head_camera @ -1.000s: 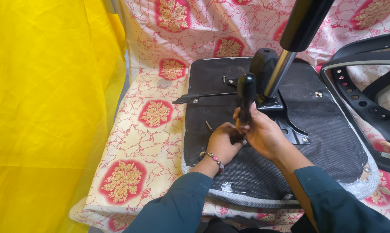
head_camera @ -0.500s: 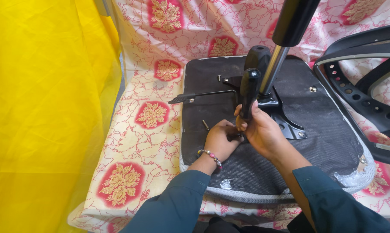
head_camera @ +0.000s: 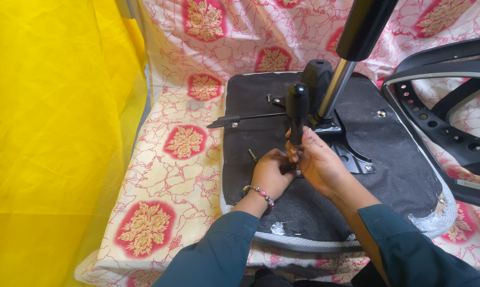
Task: The person uses a screwdriver to tighten screws on the underside of an office chair base. They briefly move a yellow cloth aside to access the work area, then continue securing the screws one by one.
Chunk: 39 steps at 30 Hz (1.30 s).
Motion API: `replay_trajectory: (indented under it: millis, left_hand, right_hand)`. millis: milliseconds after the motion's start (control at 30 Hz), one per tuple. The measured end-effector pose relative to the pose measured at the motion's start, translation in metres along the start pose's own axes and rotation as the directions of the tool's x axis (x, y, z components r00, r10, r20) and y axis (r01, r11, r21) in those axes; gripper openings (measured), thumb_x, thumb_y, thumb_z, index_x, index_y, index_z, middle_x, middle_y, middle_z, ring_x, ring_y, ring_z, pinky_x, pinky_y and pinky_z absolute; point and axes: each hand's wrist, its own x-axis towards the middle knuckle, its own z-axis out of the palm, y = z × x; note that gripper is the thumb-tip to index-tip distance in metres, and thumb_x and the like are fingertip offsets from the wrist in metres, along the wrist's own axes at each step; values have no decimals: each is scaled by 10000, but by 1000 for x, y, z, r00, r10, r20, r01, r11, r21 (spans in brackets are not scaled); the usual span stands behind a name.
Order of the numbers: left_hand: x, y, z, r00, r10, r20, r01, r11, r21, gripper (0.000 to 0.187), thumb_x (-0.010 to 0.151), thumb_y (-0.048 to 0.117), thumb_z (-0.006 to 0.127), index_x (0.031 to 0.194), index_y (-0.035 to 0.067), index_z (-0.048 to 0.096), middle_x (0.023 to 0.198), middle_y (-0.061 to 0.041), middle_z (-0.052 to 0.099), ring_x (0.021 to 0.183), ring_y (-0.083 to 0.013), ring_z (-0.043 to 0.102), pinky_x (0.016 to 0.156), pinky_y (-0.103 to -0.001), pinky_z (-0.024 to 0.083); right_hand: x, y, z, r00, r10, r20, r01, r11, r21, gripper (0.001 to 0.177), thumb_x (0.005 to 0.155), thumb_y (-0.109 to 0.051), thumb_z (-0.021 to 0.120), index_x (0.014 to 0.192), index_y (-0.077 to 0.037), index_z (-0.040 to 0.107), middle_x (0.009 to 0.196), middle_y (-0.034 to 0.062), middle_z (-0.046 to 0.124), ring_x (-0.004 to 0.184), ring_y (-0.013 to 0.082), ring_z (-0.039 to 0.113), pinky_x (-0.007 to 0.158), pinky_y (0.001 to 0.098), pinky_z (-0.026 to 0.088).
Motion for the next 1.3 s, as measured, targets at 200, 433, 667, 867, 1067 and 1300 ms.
replay_trajectory:
  millis: [200, 433, 667, 867, 1067, 1300]
  left_hand:
    - [-1, 1, -3, 996, 78, -43, -80, 996, -36, 198, 723, 145, 844, 874, 35, 779, 942, -90, 693, 853, -259, 722, 785, -359, 577]
    - [-1, 3, -1, 998, 35, -47, -36, 999, -7, 205, 717, 159, 851, 850, 24, 773, 961, -93, 689, 833, -265, 719, 780, -363, 575]
    - [-1, 8, -4, 1000, -7, -19, 7, 1000, -2, 217, 732, 170, 851, 869, 24, 770, 942, -92, 691, 823, -249, 732, 784, -354, 581]
    - [-1, 15, -4, 999, -49, -19, 49, 999, 1, 216, 729, 172, 856, 858, 25, 764, 950, -86, 694, 824, -237, 739, 792, -344, 589]
    - [-2, 12, -4, 999, -36, -22, 36, 999, -23, 220, 726, 175, 862, 862, 29, 771, 965, -87, 690, 821, -240, 737, 779, -344, 589]
    - [0, 7, -4, 1000, 11, 11, -11, 1000, -10, 217, 739, 184, 852, 896, 50, 786, 960, -79, 687, 842, -235, 728, 775, -345, 579]
  right_hand:
    - [5, 0, -9, 999, 7, 32, -12, 986, 169, 535, 1090, -540, 428, 1089, -28, 584, 884, -8, 450, 762, 112, 382, 729, 269, 372]
    - [11, -4, -8, 996, 88, -11, -86, 991, 103, 434, 1044, -500, 442, 1188, -114, 577, 877, -29, 450, 745, 87, 367, 690, 239, 348]
    - [7, -6, 3, 999, 43, 7, -44, 995, 88, 432, 1014, -444, 469, 1136, -47, 589, 885, 22, 527, 821, 144, 498, 786, 299, 452]
    - [9, 0, -1, 1000, -20, -14, 22, 995, 98, 501, 1088, -471, 430, 1144, -7, 613, 843, -10, 432, 777, 117, 395, 724, 273, 365]
    - [5, -3, -7, 995, -86, 55, 78, 988, 133, 369, 1090, -445, 452, 1181, -99, 543, 885, 4, 426, 789, 123, 391, 722, 274, 355]
    - [0, -6, -11, 999, -19, -38, 28, 967, 252, 366, 1078, -428, 397, 1094, -87, 532, 1000, 14, 535, 784, 127, 404, 746, 293, 397]
